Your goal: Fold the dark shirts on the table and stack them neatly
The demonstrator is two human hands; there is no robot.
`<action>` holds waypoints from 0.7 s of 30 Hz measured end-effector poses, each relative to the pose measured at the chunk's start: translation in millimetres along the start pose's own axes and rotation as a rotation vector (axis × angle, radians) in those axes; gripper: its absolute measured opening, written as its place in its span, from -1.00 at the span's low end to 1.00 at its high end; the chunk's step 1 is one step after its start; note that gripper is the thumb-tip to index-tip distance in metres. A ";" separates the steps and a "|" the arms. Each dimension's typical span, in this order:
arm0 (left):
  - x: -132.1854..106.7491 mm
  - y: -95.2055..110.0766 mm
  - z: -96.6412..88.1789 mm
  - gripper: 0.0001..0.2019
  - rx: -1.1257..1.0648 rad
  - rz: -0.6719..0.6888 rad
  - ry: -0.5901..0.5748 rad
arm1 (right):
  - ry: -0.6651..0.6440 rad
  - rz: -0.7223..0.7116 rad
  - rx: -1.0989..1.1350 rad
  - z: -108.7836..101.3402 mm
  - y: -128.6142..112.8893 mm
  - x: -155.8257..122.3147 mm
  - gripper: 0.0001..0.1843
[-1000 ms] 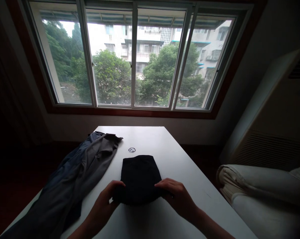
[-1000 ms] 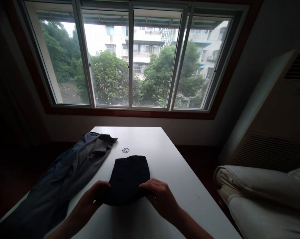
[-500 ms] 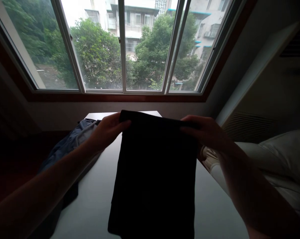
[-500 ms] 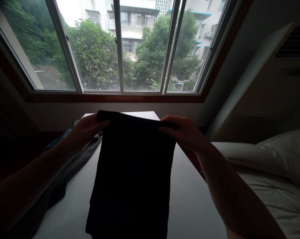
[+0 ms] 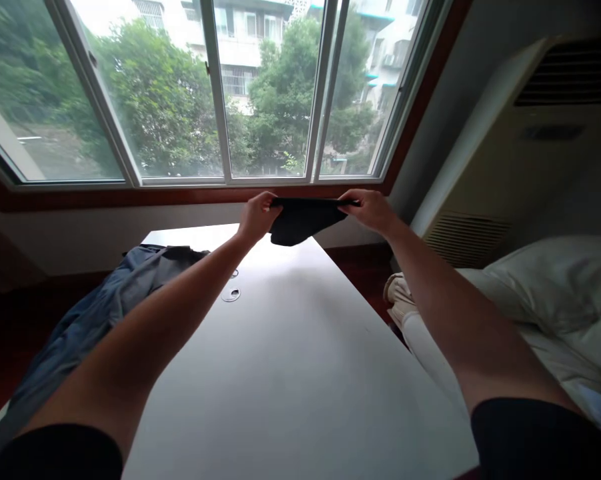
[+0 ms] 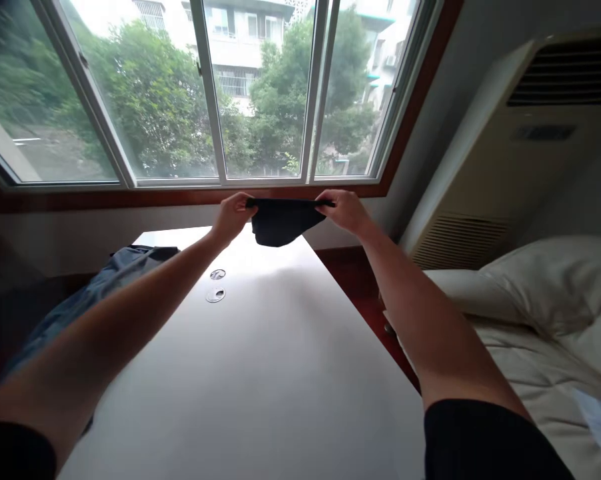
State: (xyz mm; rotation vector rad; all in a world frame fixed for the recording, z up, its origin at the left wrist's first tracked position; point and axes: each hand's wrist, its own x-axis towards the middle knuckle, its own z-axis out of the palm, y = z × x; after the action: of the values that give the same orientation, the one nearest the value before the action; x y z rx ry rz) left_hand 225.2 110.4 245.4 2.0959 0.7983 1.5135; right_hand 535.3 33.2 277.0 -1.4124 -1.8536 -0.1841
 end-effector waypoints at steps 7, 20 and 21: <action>-148.3 -41.7 76.1 -0.86 0.274 -0.039 -0.351 | -0.366 -0.010 -0.179 57.7 64.7 -143.6 -0.80; -246.8 -29.8 95.8 -0.89 0.287 0.071 -0.652 | -0.446 0.304 -0.231 110.3 62.0 -194.3 -0.55; -249.1 -30.0 89.8 -0.86 0.293 0.075 -0.652 | -0.430 0.336 -0.266 126.3 49.9 -193.0 -0.45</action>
State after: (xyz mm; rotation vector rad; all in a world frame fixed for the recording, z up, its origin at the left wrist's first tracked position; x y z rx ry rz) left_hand 245.5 -35.8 23.6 2.6312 0.7150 0.6739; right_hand 531.2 -25.6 48.5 -2.0536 -1.9383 0.0507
